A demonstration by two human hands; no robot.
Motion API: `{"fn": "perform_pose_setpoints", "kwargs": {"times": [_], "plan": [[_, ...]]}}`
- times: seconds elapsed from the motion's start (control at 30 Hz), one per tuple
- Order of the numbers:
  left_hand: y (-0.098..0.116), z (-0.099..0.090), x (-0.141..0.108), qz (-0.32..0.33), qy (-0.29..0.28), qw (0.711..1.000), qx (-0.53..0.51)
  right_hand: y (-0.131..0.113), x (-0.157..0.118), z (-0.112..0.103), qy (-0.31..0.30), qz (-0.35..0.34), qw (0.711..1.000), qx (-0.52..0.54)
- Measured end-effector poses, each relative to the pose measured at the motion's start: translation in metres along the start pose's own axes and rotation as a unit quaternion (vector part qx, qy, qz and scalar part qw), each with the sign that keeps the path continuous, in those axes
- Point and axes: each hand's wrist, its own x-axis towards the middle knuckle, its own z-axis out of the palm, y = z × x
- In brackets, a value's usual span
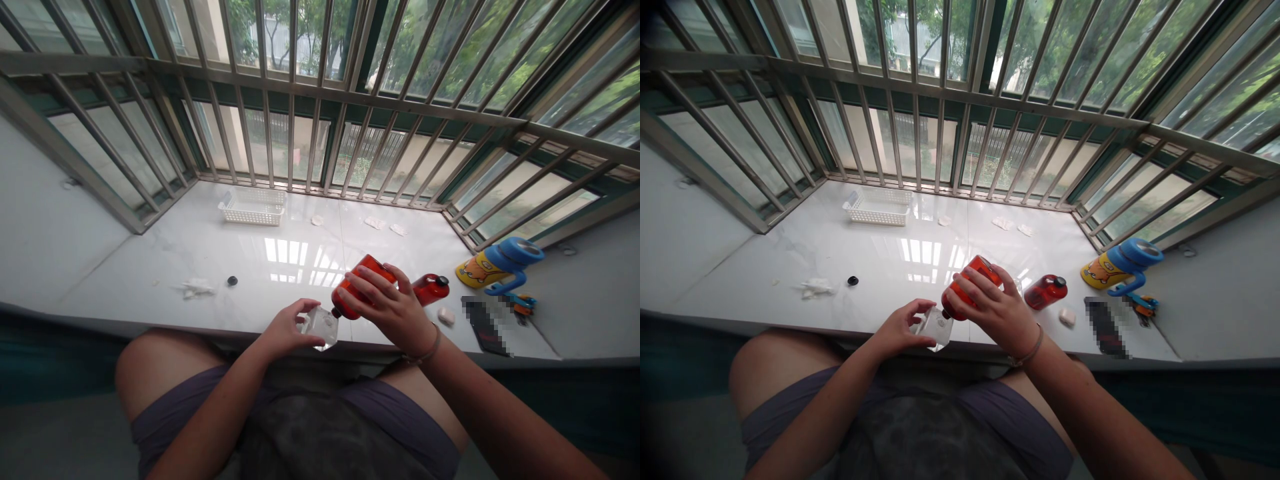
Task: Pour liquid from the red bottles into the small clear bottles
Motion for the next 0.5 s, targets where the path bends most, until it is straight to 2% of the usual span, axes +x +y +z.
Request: {"fn": "perform_pose_setpoints", "kwargs": {"times": [0.5], "plan": [[-0.0014, 0.0002, 0.0006, -0.009, -0.005, 1.000, -0.002, -0.0045, 0.0001, 0.0049, -0.010, 0.002, 1.000, 0.011]]}}
